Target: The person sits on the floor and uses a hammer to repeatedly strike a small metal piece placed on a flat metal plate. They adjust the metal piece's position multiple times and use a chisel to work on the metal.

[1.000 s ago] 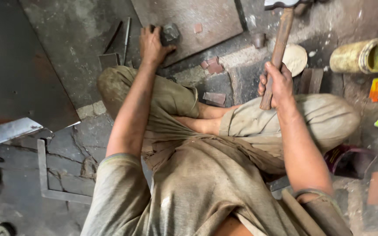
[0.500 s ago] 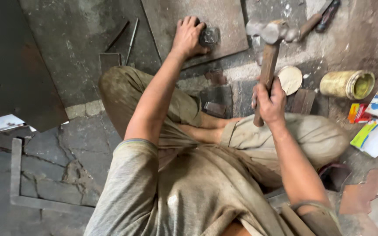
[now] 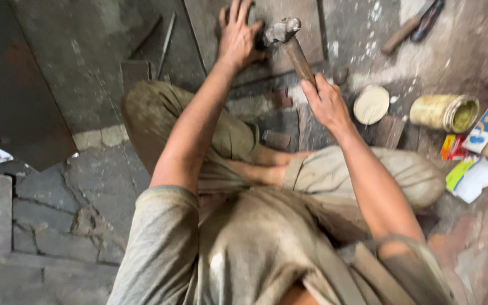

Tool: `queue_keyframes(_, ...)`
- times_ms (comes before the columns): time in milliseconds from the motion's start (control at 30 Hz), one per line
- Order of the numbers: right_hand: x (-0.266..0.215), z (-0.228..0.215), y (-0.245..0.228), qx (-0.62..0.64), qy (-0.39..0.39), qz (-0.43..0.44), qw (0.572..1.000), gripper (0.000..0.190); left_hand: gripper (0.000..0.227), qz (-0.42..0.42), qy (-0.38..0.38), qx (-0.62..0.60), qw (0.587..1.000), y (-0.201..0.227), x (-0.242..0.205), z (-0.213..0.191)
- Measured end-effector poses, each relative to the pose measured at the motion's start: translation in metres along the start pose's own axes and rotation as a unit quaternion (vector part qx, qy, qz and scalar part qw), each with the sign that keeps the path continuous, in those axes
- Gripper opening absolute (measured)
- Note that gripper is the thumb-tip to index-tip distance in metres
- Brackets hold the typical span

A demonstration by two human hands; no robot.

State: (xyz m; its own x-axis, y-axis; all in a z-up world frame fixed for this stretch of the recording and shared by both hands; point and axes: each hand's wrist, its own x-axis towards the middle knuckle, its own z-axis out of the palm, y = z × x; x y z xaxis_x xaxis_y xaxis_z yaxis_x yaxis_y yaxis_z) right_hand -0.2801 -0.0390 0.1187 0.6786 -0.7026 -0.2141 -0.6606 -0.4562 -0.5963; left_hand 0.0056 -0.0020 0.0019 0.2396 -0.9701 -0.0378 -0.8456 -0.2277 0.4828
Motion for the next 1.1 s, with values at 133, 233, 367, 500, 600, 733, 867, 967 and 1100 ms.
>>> queue_keyframes(133, -0.027, -0.044, -0.025, 0.187, 0.032, -0.044, 0.981, 0.046, 0.092, 0.023, 0.014, 0.002, 1.000, -0.008, 0.001, 0.001)
queue_keyframes(233, -0.022, -0.034, -0.034, 0.269, 0.109, -0.137, 0.947, 0.052, 0.092, 0.046, 0.030, -0.021, 0.998, -0.018, 0.003, 0.003)
queue_keyframes(367, 0.003, 0.013, -0.009, 0.134, 0.087, -0.044, 0.986, 0.051, 0.092, 0.042, 0.020, 0.015, 0.999, -0.013, 0.004, 0.013)
queue_keyframes(500, 0.007, 0.011, 0.007, 0.114, -0.004, 0.111, 0.987, 0.047, 0.092, 0.061, 0.039, 0.025, 0.997, -0.012, 0.010, 0.001)
queue_keyframes(600, -0.022, -0.016, -0.009, 0.252, 0.039, 0.104, 0.961, 0.043, 0.089, 0.082, -0.004, 0.018, 0.996, -0.007, 0.006, -0.004)
queue_keyframes(733, -0.041, -0.054, -0.039, 0.330, 0.061, 0.023, 0.942, 0.037, 0.085, 0.102, -0.021, 0.002, 0.995, -0.005, 0.000, -0.018)
queue_keyframes(867, -0.051, -0.045, -0.031, 0.369, 0.140, -0.074, 0.916, 0.039, 0.092, 0.123, -0.016, 0.011, 0.992, 0.000, -0.013, -0.012)
queue_keyframes(967, -0.034, -0.005, -0.010, 0.257, 0.184, -0.115, 0.942, 0.040, 0.091, 0.095, -0.033, 0.000, 0.995, 0.000, -0.012, -0.008)
queue_keyframes(1100, -0.007, 0.031, 0.017, -0.054, 0.041, -0.013, 0.998, 0.045, 0.095, 0.094, -0.039, 0.026, 0.994, -0.001, -0.013, -0.003)
